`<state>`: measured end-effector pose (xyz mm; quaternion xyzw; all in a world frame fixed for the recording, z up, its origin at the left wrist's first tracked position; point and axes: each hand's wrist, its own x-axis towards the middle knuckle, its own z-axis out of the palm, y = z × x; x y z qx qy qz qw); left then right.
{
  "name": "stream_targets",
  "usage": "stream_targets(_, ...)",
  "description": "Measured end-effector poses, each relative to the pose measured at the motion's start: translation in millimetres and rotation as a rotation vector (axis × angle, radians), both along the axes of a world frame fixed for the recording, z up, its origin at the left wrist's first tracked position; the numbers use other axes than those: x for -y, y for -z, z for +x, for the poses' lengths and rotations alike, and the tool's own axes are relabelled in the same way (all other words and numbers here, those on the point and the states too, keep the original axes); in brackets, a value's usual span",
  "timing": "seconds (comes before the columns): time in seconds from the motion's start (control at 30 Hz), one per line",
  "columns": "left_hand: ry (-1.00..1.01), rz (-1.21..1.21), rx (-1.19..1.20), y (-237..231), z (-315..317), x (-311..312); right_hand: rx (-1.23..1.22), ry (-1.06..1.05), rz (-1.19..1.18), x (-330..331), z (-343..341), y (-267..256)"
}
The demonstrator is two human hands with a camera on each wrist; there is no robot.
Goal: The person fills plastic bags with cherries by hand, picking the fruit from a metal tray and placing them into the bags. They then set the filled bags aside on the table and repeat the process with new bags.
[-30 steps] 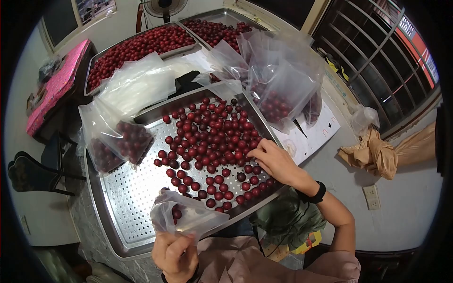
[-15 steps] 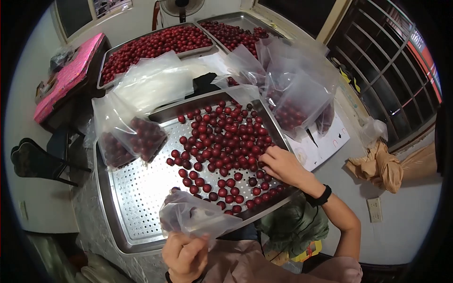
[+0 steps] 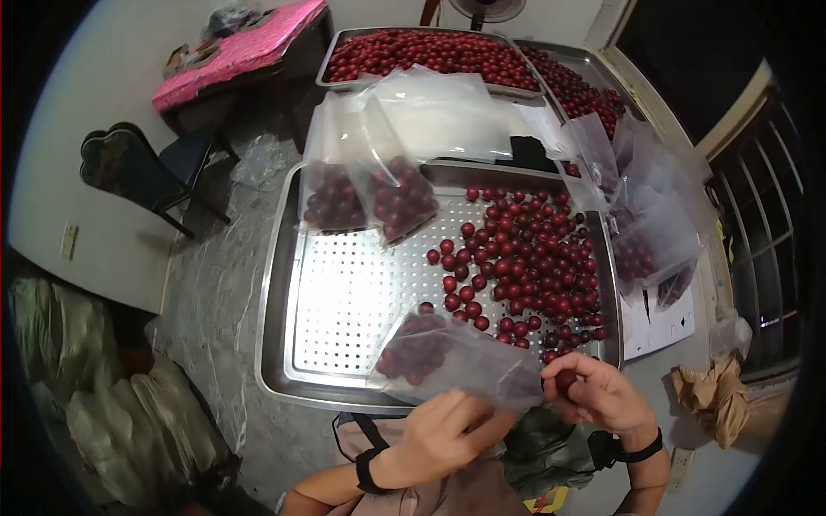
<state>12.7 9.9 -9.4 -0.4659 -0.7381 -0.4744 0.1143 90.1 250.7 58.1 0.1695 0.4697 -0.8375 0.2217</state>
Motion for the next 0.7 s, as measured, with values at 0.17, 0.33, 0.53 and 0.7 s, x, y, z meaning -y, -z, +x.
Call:
stream_targets(0.17, 0.025, 0.012, -0.062, 8, 3, -1, -0.067, -0.244, 0.584, 37, -10, -36)
stream_targets(0.33, -0.048, 0.065, -0.063, 8, 6, -3, -0.111, -0.291, 0.712, 49, 5, -46)
stream_targets(0.53, -0.013, 0.074, -0.039, 7, 7, 1, -0.17, -0.367, 1.005, 60, -5, -45)
stream_targets(0.7, -0.003, 0.039, -0.069, 10, 11, 2, -0.434, -0.299, 1.285, 72, -18, -44)
